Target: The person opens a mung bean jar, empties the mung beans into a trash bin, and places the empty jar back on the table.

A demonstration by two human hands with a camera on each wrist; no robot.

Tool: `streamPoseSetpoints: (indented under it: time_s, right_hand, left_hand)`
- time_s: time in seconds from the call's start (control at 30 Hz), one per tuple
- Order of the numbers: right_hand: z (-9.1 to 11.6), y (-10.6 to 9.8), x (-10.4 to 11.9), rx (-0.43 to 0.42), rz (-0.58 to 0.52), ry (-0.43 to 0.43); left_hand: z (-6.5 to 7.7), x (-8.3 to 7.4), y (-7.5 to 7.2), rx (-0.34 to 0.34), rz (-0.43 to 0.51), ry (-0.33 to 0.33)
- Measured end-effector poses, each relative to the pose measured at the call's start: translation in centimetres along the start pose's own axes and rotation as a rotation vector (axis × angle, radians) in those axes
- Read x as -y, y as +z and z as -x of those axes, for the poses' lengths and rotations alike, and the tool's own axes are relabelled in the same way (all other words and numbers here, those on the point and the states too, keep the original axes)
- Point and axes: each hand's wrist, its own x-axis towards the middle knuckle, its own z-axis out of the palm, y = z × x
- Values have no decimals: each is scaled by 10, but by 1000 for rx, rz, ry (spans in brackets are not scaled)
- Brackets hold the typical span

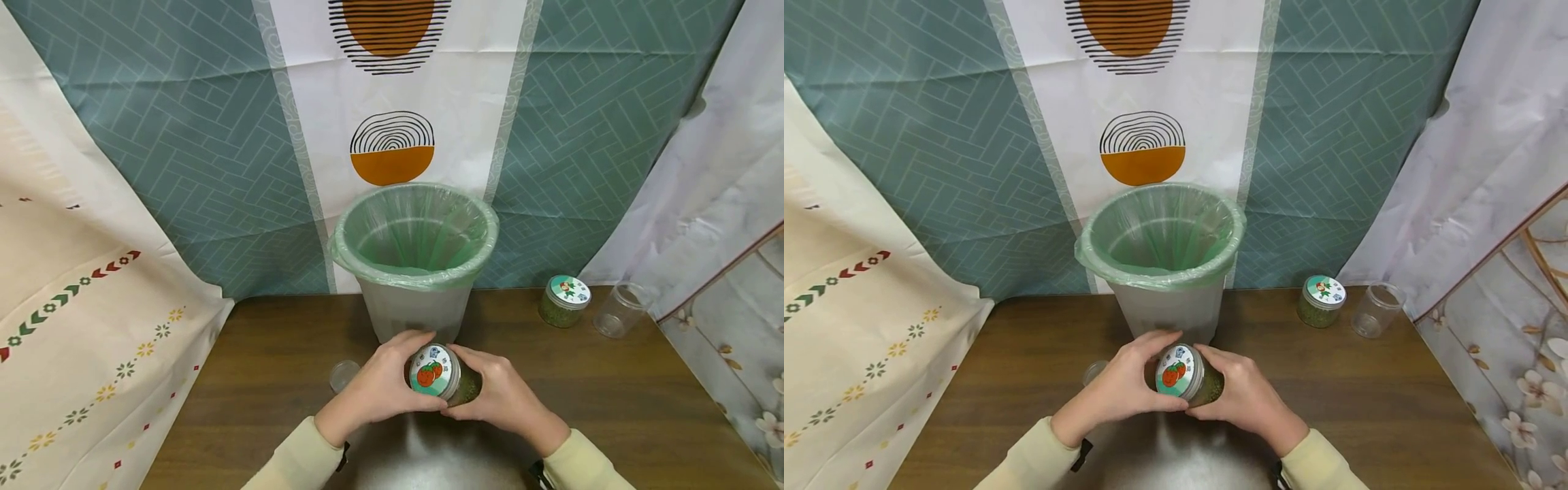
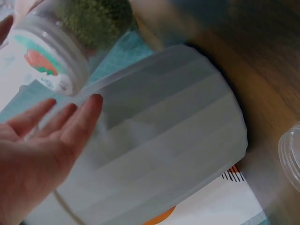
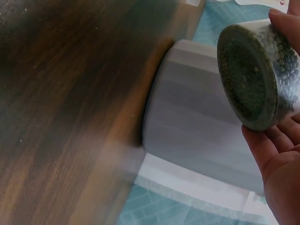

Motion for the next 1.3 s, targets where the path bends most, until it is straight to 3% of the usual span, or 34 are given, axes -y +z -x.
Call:
streamPoseSetpoints:
  time_s: [0.1,0.2,0.5,0.57,0.8,0.9,1.13,1.2,1.3]
  right_hand:
    - [2,0,-1,20,-14,-18]
    - [3,0,-1,35,-21,-21]
    - [3,0,-1,3,30,-2]
    - [4,0,-2,4,34,-8]
    - [4,-1,-3,20,22,-31]
    - [3,-2,-2,23,21,-26]
    - [4,-1,2,46,41,16]
    - [5,-1,2,48,33,10]
    - [5,0,1,34,23,-6]
  left_hand:
    - [0,1,-2,54,-4,93]
    - [1,1,-2,85,8,131]
    - [0,-3,3,-4,-1,-37]
    - [0,-3,3,5,1,-20]
    - [-1,-3,0,87,-42,134]
    - [-1,-4,0,79,-79,106]
    - [2,-7,2,27,-58,-53]
    - [3,-8,2,27,-60,-49]
    - [3,-8,0,48,-80,13]
